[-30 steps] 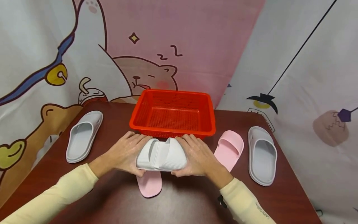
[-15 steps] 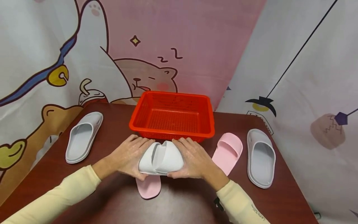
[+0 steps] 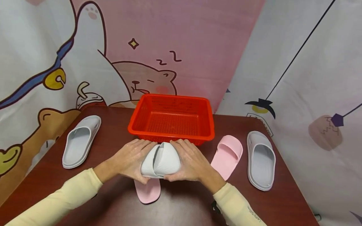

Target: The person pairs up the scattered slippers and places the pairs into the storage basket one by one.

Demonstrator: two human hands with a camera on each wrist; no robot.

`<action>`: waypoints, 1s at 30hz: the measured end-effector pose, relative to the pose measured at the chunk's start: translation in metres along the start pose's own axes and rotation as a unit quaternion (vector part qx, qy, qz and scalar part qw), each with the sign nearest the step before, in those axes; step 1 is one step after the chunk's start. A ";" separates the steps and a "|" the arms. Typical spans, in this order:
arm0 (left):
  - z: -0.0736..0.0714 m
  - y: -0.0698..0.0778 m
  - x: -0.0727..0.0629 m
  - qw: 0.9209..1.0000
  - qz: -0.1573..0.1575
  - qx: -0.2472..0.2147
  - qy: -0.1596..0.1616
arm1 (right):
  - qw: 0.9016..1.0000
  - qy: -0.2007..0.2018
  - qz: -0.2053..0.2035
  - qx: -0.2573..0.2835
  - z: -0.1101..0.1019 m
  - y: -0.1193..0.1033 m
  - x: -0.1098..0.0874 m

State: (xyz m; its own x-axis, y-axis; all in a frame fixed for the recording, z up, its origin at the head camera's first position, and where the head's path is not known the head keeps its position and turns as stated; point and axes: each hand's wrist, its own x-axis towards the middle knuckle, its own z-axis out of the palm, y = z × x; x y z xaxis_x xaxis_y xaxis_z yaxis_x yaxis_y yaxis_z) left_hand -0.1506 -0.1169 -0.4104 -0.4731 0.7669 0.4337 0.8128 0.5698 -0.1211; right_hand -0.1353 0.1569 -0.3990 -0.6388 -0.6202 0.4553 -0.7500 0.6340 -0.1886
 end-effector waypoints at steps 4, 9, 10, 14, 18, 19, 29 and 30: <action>0.000 -0.005 0.001 1.000 0.000 -0.002 -0.001 | 1.000 0.007 -0.004 -0.014 0.001 0.002 0.003; -0.004 -0.007 -0.002 1.000 -0.016 -0.010 -0.020 | 1.000 0.004 0.005 -0.002 0.001 0.004 -0.002; -0.005 -0.007 -0.003 0.999 -0.019 -0.012 -0.024 | 1.000 0.003 0.004 0.002 0.001 0.004 -0.003; -0.007 -0.008 -0.005 0.999 -0.032 -0.023 -0.033 | 1.000 0.004 -0.006 0.003 0.004 0.005 -0.004; -0.008 -0.010 -0.006 0.998 -0.041 -0.028 -0.034 | 1.000 -0.004 -0.012 0.012 0.003 0.009 -0.004; -0.009 -0.011 -0.006 0.998 -0.043 -0.028 -0.034 | 1.000 -0.008 -0.009 0.014 0.002 0.011 -0.003; -0.013 -0.018 -0.018 0.997 -0.059 -0.027 -0.042 | 0.996 0.000 0.091 -0.017 -0.033 0.069 0.005; -0.013 -0.019 -0.019 0.997 -0.060 -0.027 -0.043 | 0.994 -0.005 0.109 -0.023 -0.034 0.076 0.004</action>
State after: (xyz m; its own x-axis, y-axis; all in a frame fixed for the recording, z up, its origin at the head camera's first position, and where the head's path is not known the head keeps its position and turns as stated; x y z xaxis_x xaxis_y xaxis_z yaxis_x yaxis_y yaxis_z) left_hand -0.1522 -0.1459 -0.4048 -0.5928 0.7184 0.3640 0.7651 0.6435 -0.0241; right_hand -0.1894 0.2187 -0.3819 -0.7868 -0.4702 0.3998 -0.5854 0.7737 -0.2421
